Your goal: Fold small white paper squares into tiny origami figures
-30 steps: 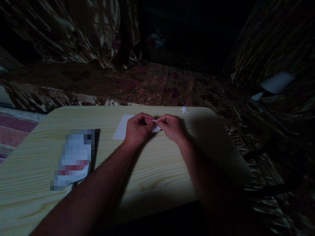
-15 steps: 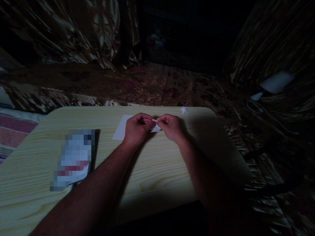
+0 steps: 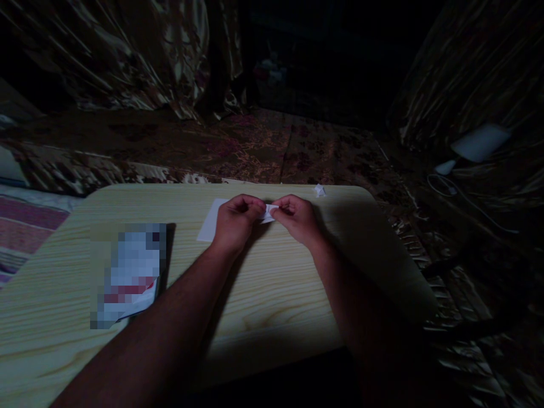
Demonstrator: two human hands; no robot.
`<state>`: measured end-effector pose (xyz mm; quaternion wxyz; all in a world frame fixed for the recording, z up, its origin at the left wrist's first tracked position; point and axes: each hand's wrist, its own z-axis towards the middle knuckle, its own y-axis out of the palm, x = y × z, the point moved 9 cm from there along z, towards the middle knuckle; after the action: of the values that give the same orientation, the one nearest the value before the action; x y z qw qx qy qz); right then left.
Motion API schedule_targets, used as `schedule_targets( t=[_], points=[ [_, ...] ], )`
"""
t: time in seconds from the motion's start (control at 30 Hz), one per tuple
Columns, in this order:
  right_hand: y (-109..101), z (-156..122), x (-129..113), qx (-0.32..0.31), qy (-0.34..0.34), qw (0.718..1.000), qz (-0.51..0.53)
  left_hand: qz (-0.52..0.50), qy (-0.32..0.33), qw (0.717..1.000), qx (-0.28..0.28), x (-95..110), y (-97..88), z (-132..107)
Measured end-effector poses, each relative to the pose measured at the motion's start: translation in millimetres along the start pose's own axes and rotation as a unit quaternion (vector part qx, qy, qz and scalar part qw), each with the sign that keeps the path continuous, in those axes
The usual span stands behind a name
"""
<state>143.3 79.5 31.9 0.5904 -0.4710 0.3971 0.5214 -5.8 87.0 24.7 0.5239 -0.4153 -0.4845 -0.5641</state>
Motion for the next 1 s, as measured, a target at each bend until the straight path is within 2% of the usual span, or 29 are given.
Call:
schedule_targets(
  t=[0.17,0.4,0.67,1.0],
  points=[
    [8,-1,0,-0.024,0.015,0.999,0.017,-0.052,-0.025,0.998,0.01,-4,0.7,0],
    [2,-2,1,0.023,0.021,0.999,-0.006,-0.032,-0.036,0.999,-0.012,-4,9.4,-4],
    [3,-4,-1,0.021,0.042,0.998,0.029,-0.038,-0.061,0.997,-0.033,-7,17.4,-9],
    [-1,-5,-6,0.032,0.035,0.999,-0.002,-0.048,-0.083,0.994,-0.047,-11,20.7,-10]
  ],
)
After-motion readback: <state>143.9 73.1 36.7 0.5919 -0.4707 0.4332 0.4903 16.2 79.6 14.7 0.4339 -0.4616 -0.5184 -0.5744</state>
